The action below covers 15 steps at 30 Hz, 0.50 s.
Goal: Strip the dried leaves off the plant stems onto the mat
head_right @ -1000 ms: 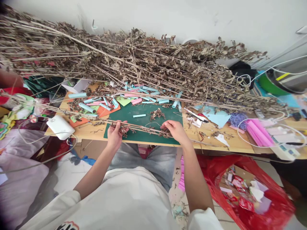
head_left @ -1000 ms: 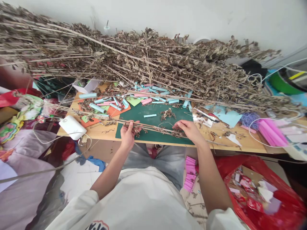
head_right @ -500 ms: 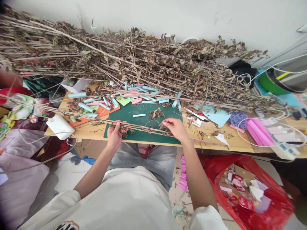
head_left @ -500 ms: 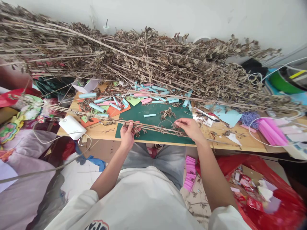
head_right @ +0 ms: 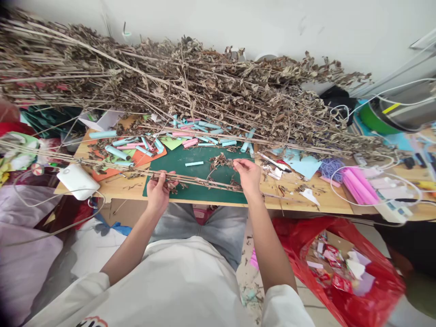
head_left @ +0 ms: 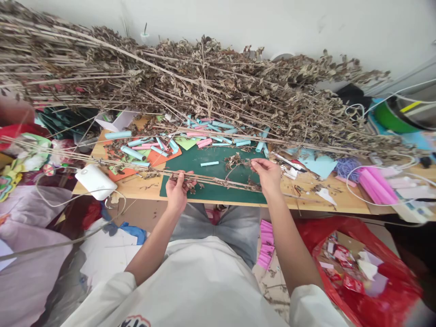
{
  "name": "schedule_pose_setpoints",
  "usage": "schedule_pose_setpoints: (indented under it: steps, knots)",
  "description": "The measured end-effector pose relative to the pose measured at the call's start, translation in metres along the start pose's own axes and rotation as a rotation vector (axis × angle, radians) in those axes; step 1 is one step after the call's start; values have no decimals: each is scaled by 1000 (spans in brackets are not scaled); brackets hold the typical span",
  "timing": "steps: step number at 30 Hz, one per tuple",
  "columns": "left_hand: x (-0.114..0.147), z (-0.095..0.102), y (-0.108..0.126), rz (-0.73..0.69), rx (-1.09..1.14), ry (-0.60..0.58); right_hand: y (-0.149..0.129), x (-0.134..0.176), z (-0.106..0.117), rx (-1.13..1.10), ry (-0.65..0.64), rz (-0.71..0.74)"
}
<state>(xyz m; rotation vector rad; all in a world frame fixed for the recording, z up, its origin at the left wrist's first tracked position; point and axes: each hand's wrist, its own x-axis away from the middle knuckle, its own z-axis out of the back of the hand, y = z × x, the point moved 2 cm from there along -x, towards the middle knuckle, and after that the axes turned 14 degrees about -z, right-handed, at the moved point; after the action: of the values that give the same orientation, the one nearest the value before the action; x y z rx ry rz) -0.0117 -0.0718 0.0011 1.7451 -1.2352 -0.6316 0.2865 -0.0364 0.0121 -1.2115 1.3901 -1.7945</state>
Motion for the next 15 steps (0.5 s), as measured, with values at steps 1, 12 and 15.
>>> schedule_pose_setpoints:
  steps: [1,12,15]
  knots:
    - [-2,-1,2,-16,-6,6,-2,0,-3,4,-24,10]
    - [-22,25,12,-106,-61,61,-36,-32,1,-357,112,127]
    - [-22,26,12,-101,-60,76,-40,-32,-2,-312,13,125]
